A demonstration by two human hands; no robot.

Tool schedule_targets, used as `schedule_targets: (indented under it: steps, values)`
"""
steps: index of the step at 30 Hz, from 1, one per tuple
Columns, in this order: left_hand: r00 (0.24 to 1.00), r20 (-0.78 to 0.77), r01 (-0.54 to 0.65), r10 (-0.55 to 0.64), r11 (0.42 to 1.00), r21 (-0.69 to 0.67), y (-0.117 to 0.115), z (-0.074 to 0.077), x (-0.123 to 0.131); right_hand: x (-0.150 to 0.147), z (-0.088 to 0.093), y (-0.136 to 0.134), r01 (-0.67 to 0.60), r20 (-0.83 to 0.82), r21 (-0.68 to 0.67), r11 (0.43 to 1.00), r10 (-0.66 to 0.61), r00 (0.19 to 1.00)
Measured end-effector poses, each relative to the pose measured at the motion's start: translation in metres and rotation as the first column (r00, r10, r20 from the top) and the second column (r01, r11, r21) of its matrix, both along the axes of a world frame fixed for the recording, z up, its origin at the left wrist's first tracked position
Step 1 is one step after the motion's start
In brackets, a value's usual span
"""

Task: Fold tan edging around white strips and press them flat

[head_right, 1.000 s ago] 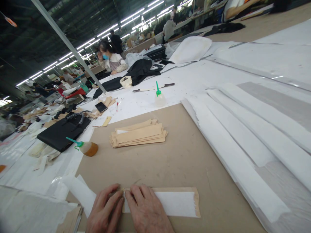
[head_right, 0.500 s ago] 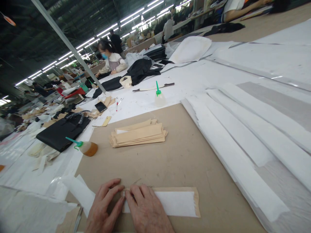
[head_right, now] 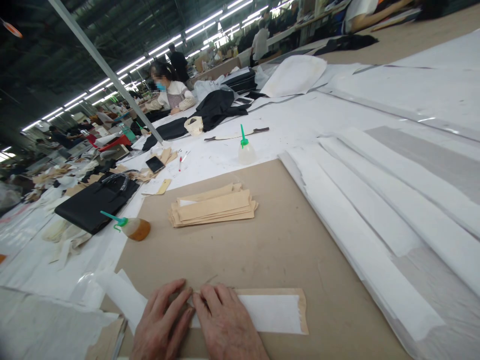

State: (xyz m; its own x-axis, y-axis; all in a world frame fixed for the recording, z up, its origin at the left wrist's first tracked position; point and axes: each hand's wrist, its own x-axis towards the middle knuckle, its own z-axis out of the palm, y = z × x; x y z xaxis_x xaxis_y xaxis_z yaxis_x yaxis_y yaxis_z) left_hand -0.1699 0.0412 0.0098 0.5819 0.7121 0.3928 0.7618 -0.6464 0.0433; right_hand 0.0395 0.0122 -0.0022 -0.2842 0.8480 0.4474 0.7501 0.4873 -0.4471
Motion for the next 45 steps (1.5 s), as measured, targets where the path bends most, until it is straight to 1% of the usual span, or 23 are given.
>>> schedule_targets:
  steps: [4,6,8,10,12,14,15,17,18,20,23,25,28,34,40,45]
  values:
    - [0.989,-0.132,0.084,-0.07,0.991,0.108,0.002,0.0,-0.006,0.0,-0.001,0.0,-0.016,-0.008,-0.028,0.999,0.015,1.0]
    - [0.984,-0.165,0.085,-0.063,0.988,0.131,0.003,0.0,-0.006,-0.001,-0.002,-0.001,-0.015,-0.004,-0.039,0.999,0.015,1.0]
    - [0.984,-0.166,0.09,-0.069,0.989,0.12,0.003,0.002,-0.005,-0.001,-0.002,-0.001,-0.018,0.009,-0.046,0.999,0.019,1.0]
    - [0.995,-0.088,0.045,-0.042,0.998,0.037,0.001,0.002,-0.002,-0.001,-0.001,-0.002,-0.023,0.02,-0.053,0.998,0.024,0.999]
    - [0.998,0.056,-0.02,0.026,0.993,-0.115,-0.002,0.002,0.0,-0.001,0.0,-0.002,-0.023,0.027,-0.056,0.998,0.025,0.999]
    - [0.972,0.204,-0.058,0.114,0.963,-0.263,-0.005,0.002,0.0,-0.001,0.002,-0.002,-0.025,0.032,-0.071,0.997,0.027,0.999]
    - [0.953,0.266,-0.058,0.147,0.947,-0.316,-0.006,0.002,0.0,0.0,0.003,-0.002,-0.026,0.035,-0.082,0.996,0.029,0.999]
    - [0.909,0.36,-0.065,0.211,0.924,-0.377,-0.008,0.002,-0.002,0.0,0.003,-0.002,-0.03,0.037,-0.106,0.994,0.034,0.999]
    - [0.892,0.387,-0.075,0.233,0.921,-0.383,-0.008,0.002,-0.004,0.001,0.004,-0.002,-0.031,0.034,-0.108,0.994,0.035,0.999]
    - [0.896,0.386,-0.077,0.218,0.934,-0.348,-0.01,0.003,-0.007,0.001,0.003,-0.002,-0.024,0.028,-0.099,0.995,0.027,0.999]
    - [0.931,0.34,-0.042,0.13,0.966,-0.255,-0.013,0.003,-0.009,0.001,0.003,-0.002,-0.016,0.018,-0.088,0.996,0.017,1.0]
    - [0.939,0.332,-0.021,0.093,0.977,-0.214,-0.015,0.0,-0.008,0.001,0.002,-0.001,-0.021,0.01,-0.094,0.995,0.022,1.0]
    - [0.946,0.316,-0.013,0.068,0.985,-0.172,-0.017,-0.005,-0.007,0.001,0.003,-0.001,-0.027,0.0,-0.095,0.995,0.028,1.0]
    - [0.967,0.255,0.015,0.019,0.991,-0.133,-0.016,-0.011,-0.008,0.0,0.005,-0.001,-0.023,0.001,-0.109,0.994,0.023,1.0]
    - [0.968,0.25,0.017,0.007,0.995,-0.096,-0.015,-0.009,-0.005,0.001,0.008,-0.002,-0.029,-0.001,-0.108,0.994,0.03,1.0]
    - [0.978,0.207,0.031,-0.009,0.994,-0.105,-0.015,-0.007,-0.005,0.001,0.004,-0.002,-0.034,-0.002,-0.096,0.995,0.034,0.999]
